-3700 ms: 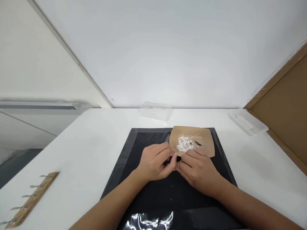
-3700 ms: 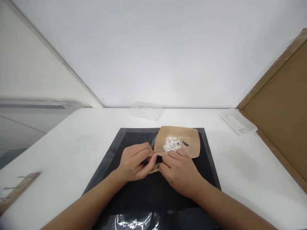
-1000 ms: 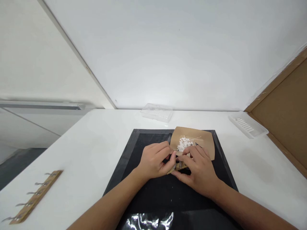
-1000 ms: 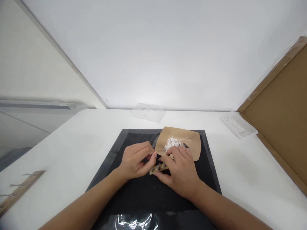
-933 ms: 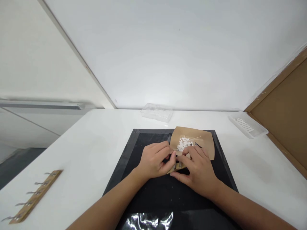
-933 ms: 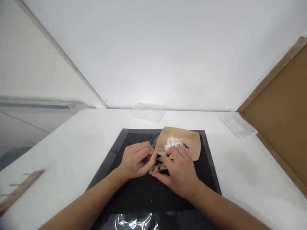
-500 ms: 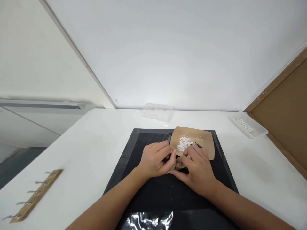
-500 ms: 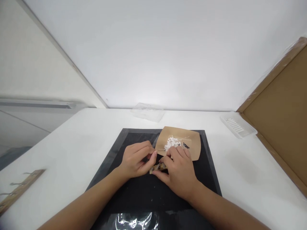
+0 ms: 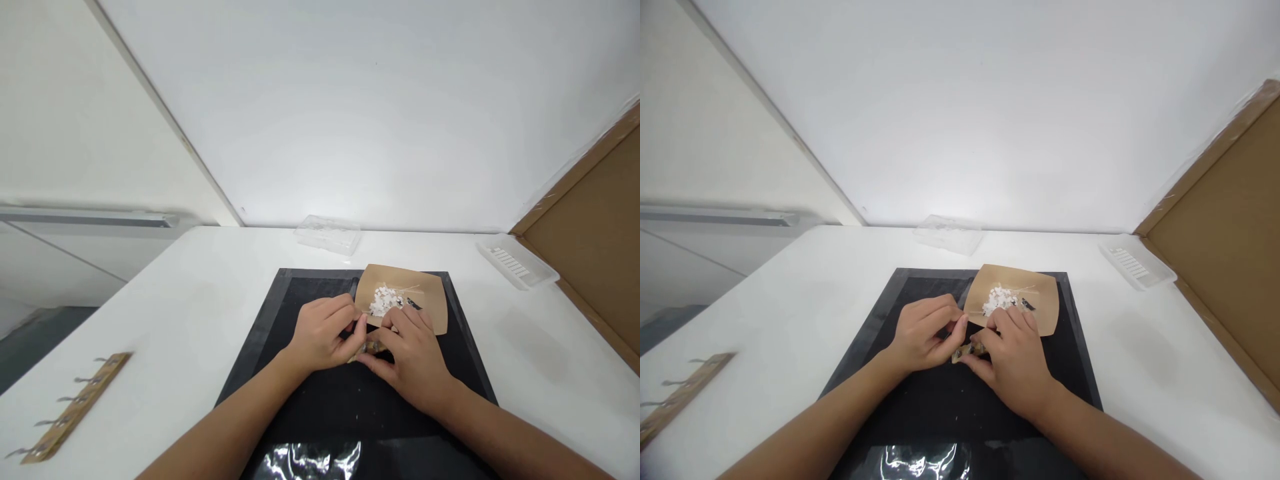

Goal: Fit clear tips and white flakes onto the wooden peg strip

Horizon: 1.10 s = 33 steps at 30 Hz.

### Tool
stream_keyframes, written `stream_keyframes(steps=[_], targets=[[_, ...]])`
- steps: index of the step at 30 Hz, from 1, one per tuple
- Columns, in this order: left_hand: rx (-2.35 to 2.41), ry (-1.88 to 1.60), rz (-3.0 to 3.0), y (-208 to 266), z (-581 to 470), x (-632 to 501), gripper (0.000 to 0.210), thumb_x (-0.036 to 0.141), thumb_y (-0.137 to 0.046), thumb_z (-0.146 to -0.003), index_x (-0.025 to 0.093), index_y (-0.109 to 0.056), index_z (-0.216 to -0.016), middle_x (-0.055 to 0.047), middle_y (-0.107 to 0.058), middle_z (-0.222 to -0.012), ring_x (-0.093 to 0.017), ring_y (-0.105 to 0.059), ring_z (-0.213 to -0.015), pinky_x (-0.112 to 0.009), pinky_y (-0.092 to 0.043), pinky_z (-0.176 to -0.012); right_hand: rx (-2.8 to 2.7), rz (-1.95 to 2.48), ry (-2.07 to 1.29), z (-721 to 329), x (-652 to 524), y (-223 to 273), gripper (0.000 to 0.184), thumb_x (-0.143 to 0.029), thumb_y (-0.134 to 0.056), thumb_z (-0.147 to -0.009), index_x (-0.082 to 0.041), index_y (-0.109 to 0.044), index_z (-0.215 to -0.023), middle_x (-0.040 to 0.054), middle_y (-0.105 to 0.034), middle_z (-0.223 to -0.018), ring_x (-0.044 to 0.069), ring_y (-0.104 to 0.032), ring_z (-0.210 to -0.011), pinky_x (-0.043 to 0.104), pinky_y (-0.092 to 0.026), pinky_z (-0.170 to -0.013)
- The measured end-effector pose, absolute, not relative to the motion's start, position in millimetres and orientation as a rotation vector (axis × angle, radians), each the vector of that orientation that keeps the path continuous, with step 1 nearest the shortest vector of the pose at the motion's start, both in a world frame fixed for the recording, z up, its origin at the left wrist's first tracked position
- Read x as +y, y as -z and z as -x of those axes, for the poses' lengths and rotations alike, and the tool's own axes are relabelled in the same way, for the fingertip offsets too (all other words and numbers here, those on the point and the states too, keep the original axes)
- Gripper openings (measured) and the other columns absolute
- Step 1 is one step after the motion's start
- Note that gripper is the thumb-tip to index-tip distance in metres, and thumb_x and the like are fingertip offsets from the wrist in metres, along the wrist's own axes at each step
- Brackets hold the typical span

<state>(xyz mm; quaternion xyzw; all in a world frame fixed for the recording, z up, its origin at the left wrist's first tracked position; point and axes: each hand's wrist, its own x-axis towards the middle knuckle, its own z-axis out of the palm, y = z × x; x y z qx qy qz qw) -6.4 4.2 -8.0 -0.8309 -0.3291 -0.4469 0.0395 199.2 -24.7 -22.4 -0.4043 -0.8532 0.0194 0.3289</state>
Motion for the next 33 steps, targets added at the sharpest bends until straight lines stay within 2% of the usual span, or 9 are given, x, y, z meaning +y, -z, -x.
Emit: stream_keyframes(steps=[17,33], targets=[[-1.008,1.373,2.565,10.2,7.5,4.7,0.019,0.011,-0.063,-0.092,0.020,-0.059,-0.075,0.003,-0.052,-0.062,-0.012,-0.046,-0.055,-0.027,-0.038,-0.054,-2.303,1.045,-0.127,-202.7,-25.1,24.5,0.015,-0.035,-0.083,-0.093,-0.024,-0.074,-0.097,0.0018,-0.063,-0.092,0.022,-0.055,-0.089,0.039,-0.037,-0.085],[-1.018,1.338,2.516,7.2,6.6,4.8,0.021,0.013,-0.062,-0.093,0.020,-0.057,-0.074,0.004,-0.051,-0.060,-0.012,-0.043,-0.052,-0.029,-0.036,-0.053,-2.313,1.021,-0.124,-204.0,-23.3,23.8,0.018,-0.035,-0.085,-0.090,-0.025,-0.074,-0.100,0.0019,-0.064,-0.096,0.022,-0.056,-0.091,0.039,-0.035,-0.085]])
